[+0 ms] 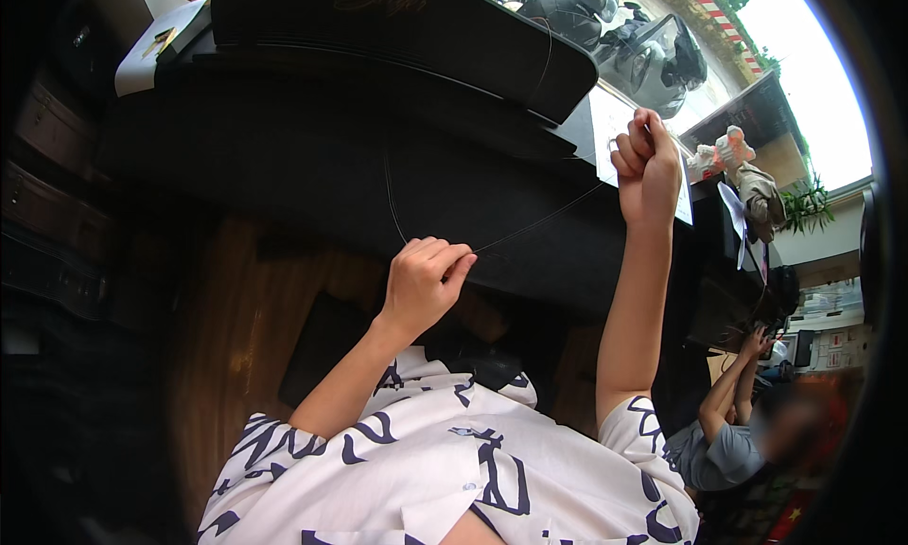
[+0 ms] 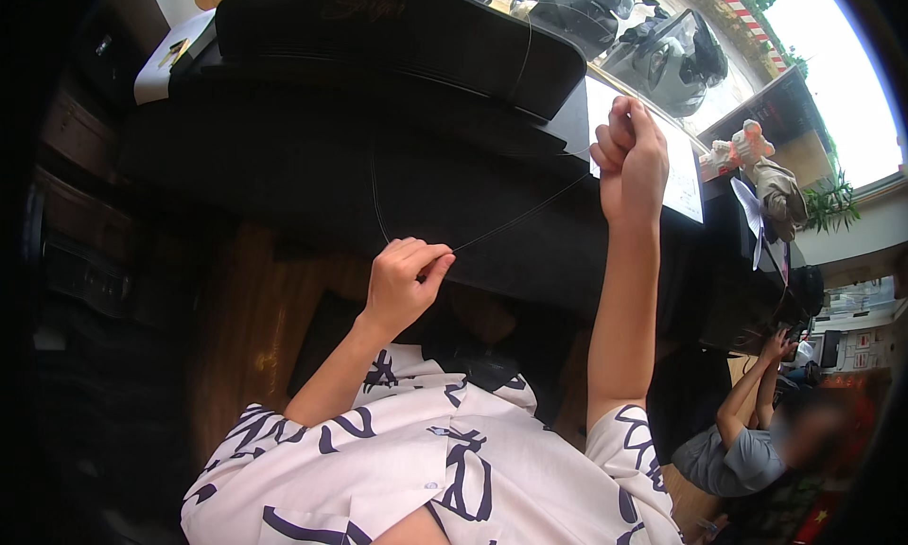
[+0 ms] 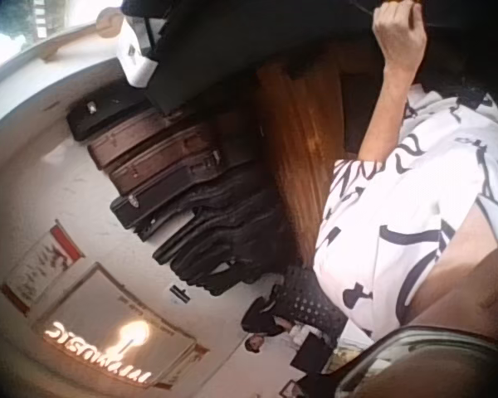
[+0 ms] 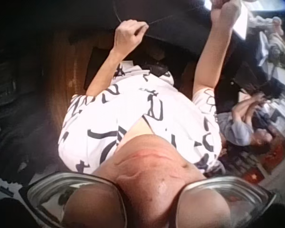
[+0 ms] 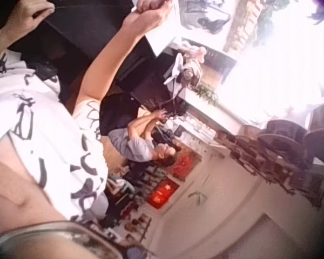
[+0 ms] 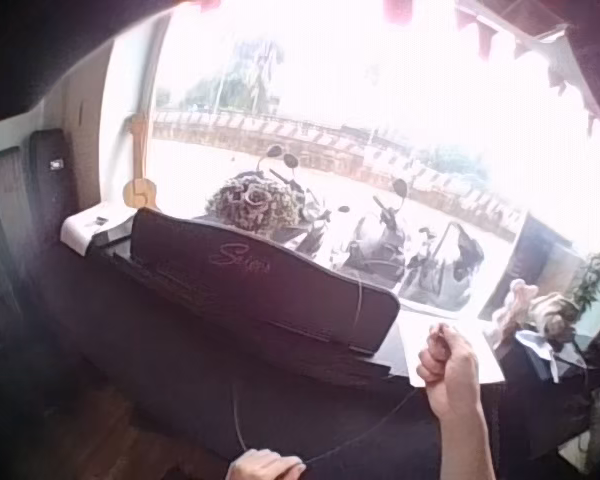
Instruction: The person shapes a thin wire into a circular loop by hand, repeatedly bending and adjusting the ends to form a closed ring. They place the finished loop on a white sheet of paper on the table and then pick up a new piece of wire to repeat the process.
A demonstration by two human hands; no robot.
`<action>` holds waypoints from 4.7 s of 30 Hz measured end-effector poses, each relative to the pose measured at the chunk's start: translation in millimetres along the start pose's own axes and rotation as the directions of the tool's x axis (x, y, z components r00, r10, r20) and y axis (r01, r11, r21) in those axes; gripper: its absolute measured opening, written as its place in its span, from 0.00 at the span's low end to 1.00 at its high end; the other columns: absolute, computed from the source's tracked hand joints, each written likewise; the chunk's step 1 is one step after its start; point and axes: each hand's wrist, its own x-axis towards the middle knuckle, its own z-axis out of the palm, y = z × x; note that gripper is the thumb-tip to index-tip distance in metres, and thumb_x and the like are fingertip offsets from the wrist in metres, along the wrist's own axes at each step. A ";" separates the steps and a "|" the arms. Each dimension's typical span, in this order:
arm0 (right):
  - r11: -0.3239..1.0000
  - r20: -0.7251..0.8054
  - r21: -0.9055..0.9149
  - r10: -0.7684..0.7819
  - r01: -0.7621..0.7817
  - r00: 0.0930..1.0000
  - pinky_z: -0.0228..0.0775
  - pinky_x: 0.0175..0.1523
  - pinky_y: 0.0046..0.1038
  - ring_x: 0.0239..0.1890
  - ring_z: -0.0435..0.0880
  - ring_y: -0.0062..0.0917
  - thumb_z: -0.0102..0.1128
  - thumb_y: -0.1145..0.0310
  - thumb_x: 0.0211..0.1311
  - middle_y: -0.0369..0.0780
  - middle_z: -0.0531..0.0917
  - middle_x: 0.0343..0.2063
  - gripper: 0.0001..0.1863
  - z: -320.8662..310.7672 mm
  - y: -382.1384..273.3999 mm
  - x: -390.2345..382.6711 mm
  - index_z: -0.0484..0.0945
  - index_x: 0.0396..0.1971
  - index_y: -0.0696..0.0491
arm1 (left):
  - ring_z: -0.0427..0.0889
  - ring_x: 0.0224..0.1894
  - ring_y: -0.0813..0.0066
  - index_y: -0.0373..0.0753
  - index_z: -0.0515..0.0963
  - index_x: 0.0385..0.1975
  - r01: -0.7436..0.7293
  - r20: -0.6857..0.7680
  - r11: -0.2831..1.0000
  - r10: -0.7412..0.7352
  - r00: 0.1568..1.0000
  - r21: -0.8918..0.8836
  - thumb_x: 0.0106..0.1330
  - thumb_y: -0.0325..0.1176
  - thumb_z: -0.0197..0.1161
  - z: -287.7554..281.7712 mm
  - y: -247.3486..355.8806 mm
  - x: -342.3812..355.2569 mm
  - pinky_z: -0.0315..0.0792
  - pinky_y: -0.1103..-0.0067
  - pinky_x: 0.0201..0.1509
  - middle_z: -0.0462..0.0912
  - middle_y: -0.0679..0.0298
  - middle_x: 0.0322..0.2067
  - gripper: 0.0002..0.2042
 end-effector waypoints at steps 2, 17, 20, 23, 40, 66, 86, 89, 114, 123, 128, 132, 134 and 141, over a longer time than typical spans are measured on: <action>0.998 -0.009 -0.041 -0.042 0.041 0.999 0.42 0.20 0.18 0.16 0.51 0.10 0.43 0.67 0.76 0.27 0.56 0.17 0.13 7.9 -12.7 14.7 0.73 0.33 0.56 | 0.79 0.37 0.62 0.37 0.83 0.27 -0.057 -0.123 0.990 0.073 0.990 0.131 0.59 0.26 0.68 -10.1 -4.4 3.2 0.69 0.70 0.48 0.81 0.62 0.25 0.02; 0.935 0.351 -0.337 0.018 0.109 0.936 0.41 0.20 0.17 0.16 0.51 0.08 0.44 0.65 0.75 0.25 0.55 0.16 0.15 41.6 -75.9 29.6 0.77 0.34 0.58 | 0.68 0.17 0.84 0.31 0.83 0.26 0.315 0.404 0.947 -0.265 0.876 -0.062 0.60 0.28 0.68 -126.2 -30.9 11.3 0.60 0.81 0.21 0.76 0.62 0.15 0.06; 0.884 0.492 -0.450 0.126 0.128 0.862 0.42 0.20 0.14 0.16 0.54 0.06 0.48 0.61 0.74 0.27 0.69 0.17 0.17 49.7 -63.4 7.5 0.80 0.36 0.57 | 0.83 0.26 0.71 0.33 0.84 0.30 0.379 0.776 0.822 0.115 0.621 -0.425 0.66 0.28 0.64 -158.5 9.2 -16.0 0.75 0.78 0.32 0.85 0.59 0.24 0.06; 0.884 0.675 -0.460 0.288 0.082 0.679 0.47 0.21 0.15 0.18 0.59 0.06 0.50 0.57 0.74 0.27 0.71 0.18 0.19 94.0 -21.7 -19.4 0.83 0.37 0.57 | 0.80 0.27 0.59 0.34 0.79 0.33 0.325 0.807 0.751 0.454 0.378 -0.575 0.73 0.34 0.56 -128.7 52.0 -22.9 0.71 0.72 0.31 0.81 0.56 0.25 0.10; 0.580 0.712 -0.101 0.610 -0.808 0.348 0.62 0.69 0.41 0.63 0.74 0.41 0.31 0.33 0.72 0.53 0.71 0.63 0.46 27.4 146.1 -126.0 0.55 0.71 0.61 | 0.71 0.17 0.84 0.31 0.83 0.34 0.476 0.484 0.348 -0.069 0.872 -0.808 0.74 0.45 0.56 -40.9 84.1 -17.9 0.59 0.87 0.20 0.73 0.65 0.23 0.20; 0.149 -0.481 -0.785 0.466 -0.602 0.743 0.75 0.32 0.22 0.22 0.85 0.25 0.65 0.65 0.63 0.44 0.86 0.21 0.15 -144.4 -15.6 -270.8 0.85 0.41 0.61 | 0.86 0.26 0.78 0.29 0.83 0.38 0.257 0.411 0.784 -0.002 0.912 -0.565 0.65 0.24 0.67 75.9 140.6 3.1 0.79 0.88 0.30 0.84 0.62 0.26 0.06; 0.942 0.512 -0.313 0.275 -0.121 0.814 0.62 0.23 0.28 0.12 0.72 0.29 0.53 0.65 0.70 0.40 0.73 0.10 0.19 -117.6 20.9 -285.7 0.76 0.17 0.56 | 0.89 0.32 0.69 0.30 0.83 0.46 0.106 0.488 0.808 0.240 0.839 -0.579 0.63 0.25 0.68 100.0 143.2 7.8 0.83 0.83 0.34 0.86 0.55 0.32 0.13; 0.961 0.602 -0.266 0.221 -0.068 0.767 0.59 0.21 0.27 0.10 0.69 0.27 0.51 0.63 0.71 0.38 0.71 0.08 0.23 -110.6 19.7 -280.6 0.74 0.14 0.55 | 0.89 0.33 0.68 0.30 0.82 0.47 0.220 0.509 0.709 0.223 0.832 -0.670 0.67 0.31 0.65 108.0 138.8 7.4 0.83 0.82 0.34 0.86 0.55 0.34 0.13; 0.491 0.128 -0.813 -0.374 0.313 0.919 0.78 0.32 0.26 0.28 0.86 0.32 0.58 0.74 0.67 0.44 0.86 0.34 0.07 -108.4 41.2 -219.4 0.83 0.33 0.60 | 0.78 0.25 0.76 0.31 0.81 0.35 0.300 0.781 0.900 0.068 0.621 -0.316 0.66 0.20 0.58 107.8 116.5 -15.1 0.71 0.80 0.29 0.83 0.61 0.27 0.04; 0.653 0.170 -0.756 0.269 -0.050 0.948 0.62 0.23 0.27 0.13 0.71 0.28 0.51 0.66 0.73 0.39 0.73 0.12 0.15 -109.3 29.0 -238.2 0.83 0.32 0.58 | 0.69 0.16 0.78 0.39 0.86 0.31 -0.181 0.566 0.931 0.340 0.751 -0.318 0.56 0.27 0.73 77.5 104.4 -1.8 0.59 0.80 0.18 0.73 0.66 0.18 0.05; 0.873 0.478 -0.480 0.346 -0.090 0.807 0.60 0.22 0.25 0.12 0.69 0.22 0.43 0.58 0.77 0.34 0.67 0.10 0.22 -106.8 30.2 -243.2 0.83 0.30 0.54 | 0.67 0.14 0.81 0.44 0.87 0.30 -0.357 0.385 0.842 0.511 0.769 -0.404 0.55 0.37 0.75 71.5 92.5 -0.2 0.55 0.83 0.16 0.71 0.70 0.14 0.07; 0.956 0.572 -0.280 0.235 -0.082 0.785 0.52 0.16 0.23 0.07 0.63 0.18 0.39 0.50 0.78 0.30 0.63 0.07 0.30 -96.2 38.9 -248.4 0.81 0.26 0.57 | 0.65 0.13 0.79 0.43 0.85 0.30 -0.431 0.244 0.824 0.533 0.810 -0.367 0.53 0.36 0.75 71.3 88.5 2.6 0.56 0.81 0.17 0.67 0.71 0.14 0.08; 0.950 0.597 -0.298 0.258 -0.088 0.759 0.52 0.16 0.23 0.07 0.64 0.18 0.40 0.50 0.78 0.31 0.63 0.07 0.30 -90.7 35.0 -245.3 0.81 0.25 0.56 | 0.69 0.17 0.79 0.44 0.86 0.32 -0.434 0.219 0.843 0.511 0.832 -0.318 0.53 0.35 0.74 70.5 84.8 0.5 0.58 0.82 0.18 0.72 0.71 0.17 0.08; 0.925 0.512 -0.370 0.278 -0.083 0.813 0.62 0.21 0.21 0.12 0.72 0.21 0.44 0.61 0.75 0.34 0.76 0.12 0.22 -79.0 34.4 -239.8 0.81 0.22 0.54 | 0.78 0.40 0.71 0.45 0.87 0.35 -0.492 0.232 0.869 0.489 0.841 -0.047 0.52 0.26 0.71 62.0 77.9 -3.7 0.66 0.68 0.54 0.81 0.71 0.32 0.10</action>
